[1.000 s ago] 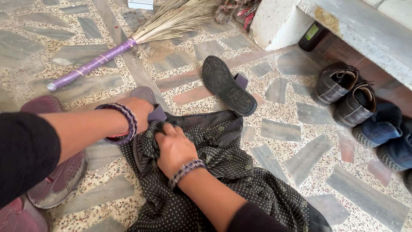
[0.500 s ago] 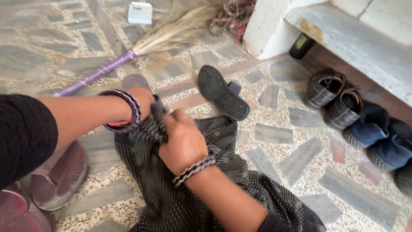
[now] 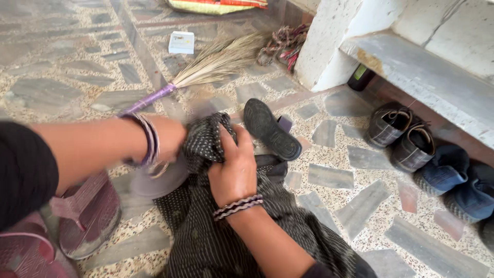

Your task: The person cleans a pair of white sneakers and two pairs of sandals using a dark patterned cloth. They wipe the sneakers and place them on a shelf, then wipe the sandals and place them on the same shelf.

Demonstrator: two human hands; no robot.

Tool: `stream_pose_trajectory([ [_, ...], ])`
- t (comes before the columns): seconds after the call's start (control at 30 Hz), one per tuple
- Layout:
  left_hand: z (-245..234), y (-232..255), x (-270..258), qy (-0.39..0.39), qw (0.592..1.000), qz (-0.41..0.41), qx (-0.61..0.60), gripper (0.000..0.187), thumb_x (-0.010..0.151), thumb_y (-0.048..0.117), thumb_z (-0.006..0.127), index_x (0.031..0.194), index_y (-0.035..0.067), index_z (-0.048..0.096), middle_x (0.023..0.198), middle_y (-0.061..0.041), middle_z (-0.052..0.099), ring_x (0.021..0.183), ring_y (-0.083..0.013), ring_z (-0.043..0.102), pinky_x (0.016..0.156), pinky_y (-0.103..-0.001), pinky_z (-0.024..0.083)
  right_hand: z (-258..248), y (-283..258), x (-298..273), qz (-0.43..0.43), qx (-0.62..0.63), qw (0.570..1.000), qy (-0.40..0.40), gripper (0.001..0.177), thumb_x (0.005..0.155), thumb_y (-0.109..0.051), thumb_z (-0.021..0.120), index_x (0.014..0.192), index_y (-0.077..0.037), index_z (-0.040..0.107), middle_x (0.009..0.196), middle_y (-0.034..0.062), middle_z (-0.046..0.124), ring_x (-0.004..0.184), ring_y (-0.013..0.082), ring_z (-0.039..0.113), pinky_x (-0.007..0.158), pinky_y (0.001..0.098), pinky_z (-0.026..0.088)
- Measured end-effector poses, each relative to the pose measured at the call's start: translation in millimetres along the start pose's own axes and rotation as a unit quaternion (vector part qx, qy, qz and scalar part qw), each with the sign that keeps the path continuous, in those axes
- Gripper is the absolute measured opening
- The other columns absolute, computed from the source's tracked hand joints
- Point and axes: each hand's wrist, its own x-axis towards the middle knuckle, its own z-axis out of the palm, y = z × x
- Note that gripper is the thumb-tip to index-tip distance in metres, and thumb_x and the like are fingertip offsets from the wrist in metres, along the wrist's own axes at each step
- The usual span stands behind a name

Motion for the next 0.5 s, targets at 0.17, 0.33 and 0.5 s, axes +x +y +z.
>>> stream_pose_trajectory([
  [0.17, -11, 35, -26, 0.076, 0.977, 0.198, -0.014, 0.01, 0.076, 0.014, 0.068, 0.081, 0.007, 0.074, 0.083, -0.017, 0.072, 0.088, -0.0401, 0.069, 0.08, -0.052, 0.054, 0, 17, -9, -0.105, -0.062, 0.99, -0.069, 0.064, 0.061, 0.008, 0.065, 0.124, 0.0, 0.066, 0.136, 0.0218, 0.056, 0.127, 0.0426, 0.054, 0.104, 0.0462, 0.049],
  [0.33, -23, 33, -31, 0.024, 0.98, 0.187, 0.07, 0.011, 0.078, 0.018, 0.07, 0.084, 0.01, 0.075, 0.082, -0.016, 0.071, 0.09, -0.039, 0.068, 0.077, -0.052, 0.055, -14, 46, 4, 0.085, -0.173, 0.981, -0.036, 0.057, 0.064, 0.01, 0.065, 0.118, -0.006, 0.071, 0.131, 0.0197, 0.058, 0.123, 0.0398, 0.055, 0.101, 0.0444, 0.05],
  [0.5, -26, 30, -25, -0.006, 0.984, 0.169, 0.053, 0.011, 0.076, 0.015, 0.074, 0.085, 0.009, 0.075, 0.083, -0.016, 0.071, 0.092, -0.0389, 0.068, 0.077, -0.052, 0.055, 9, 21, -12, -0.088, -0.101, 0.989, -0.068, 0.06, 0.066, 0.007, 0.067, 0.126, 0.004, 0.064, 0.134, 0.0263, 0.055, 0.124, 0.0433, 0.054, 0.106, 0.0463, 0.047],
])
